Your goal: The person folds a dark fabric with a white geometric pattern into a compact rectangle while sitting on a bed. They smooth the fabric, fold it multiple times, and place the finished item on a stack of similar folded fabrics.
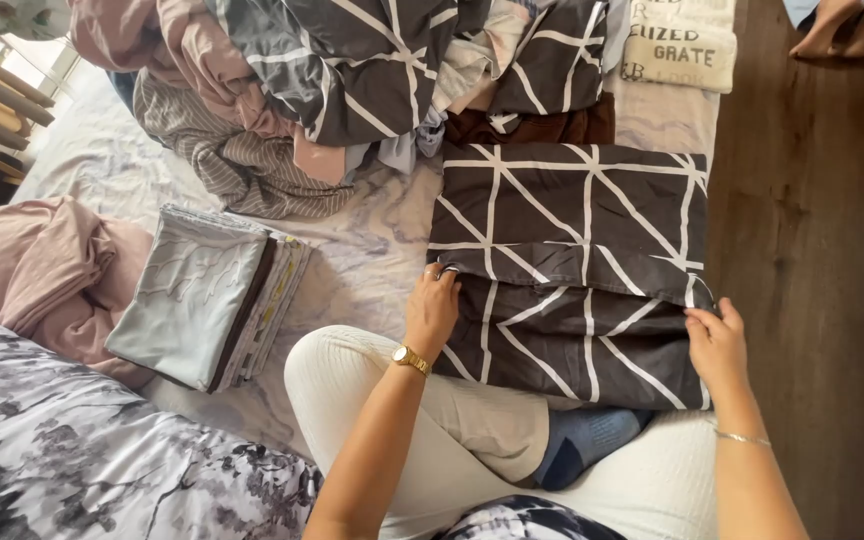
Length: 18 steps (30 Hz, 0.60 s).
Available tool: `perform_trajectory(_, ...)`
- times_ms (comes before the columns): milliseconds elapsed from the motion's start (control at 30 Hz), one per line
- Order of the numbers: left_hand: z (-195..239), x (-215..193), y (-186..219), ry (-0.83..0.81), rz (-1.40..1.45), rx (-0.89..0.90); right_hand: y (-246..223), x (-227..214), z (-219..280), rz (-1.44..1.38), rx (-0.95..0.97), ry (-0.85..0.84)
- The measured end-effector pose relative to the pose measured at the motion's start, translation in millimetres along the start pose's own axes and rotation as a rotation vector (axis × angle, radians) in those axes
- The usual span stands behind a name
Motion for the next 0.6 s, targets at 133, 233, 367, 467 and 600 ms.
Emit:
perform_trajectory(133,-1,-14,-5,0.085,0.042,-0.062,8,5,-9,0.167,-0.205,0.079)
perform_trajectory(233,6,-25,-10,0.177,0.148,-0.003,2,-16,-4,0.321,-0.318,0.309)
perform_trajectory(367,14,-43,-9,0.237,0.161,-0.029,1,-41,1,0.603,-0.372,0.418)
perform_trajectory(467,3,-49,-21,0.216,0.219,-0.151,-31,-57,6,0.685,-0.37,0.218)
perform_trajectory(600,2,-86,-28,0.26,0.442,-0.203,-58,-94,21,0.881,-0.485,0.157)
Point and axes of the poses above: each hand's wrist, its own z-axis away from the middle knuckle, its own x-axis out of the palm, y = z × x, the point moved 5 cm from there along -z, towards the middle knuckle, and after that the axes turned 15 degrees about -x, right-handed, at the moved point
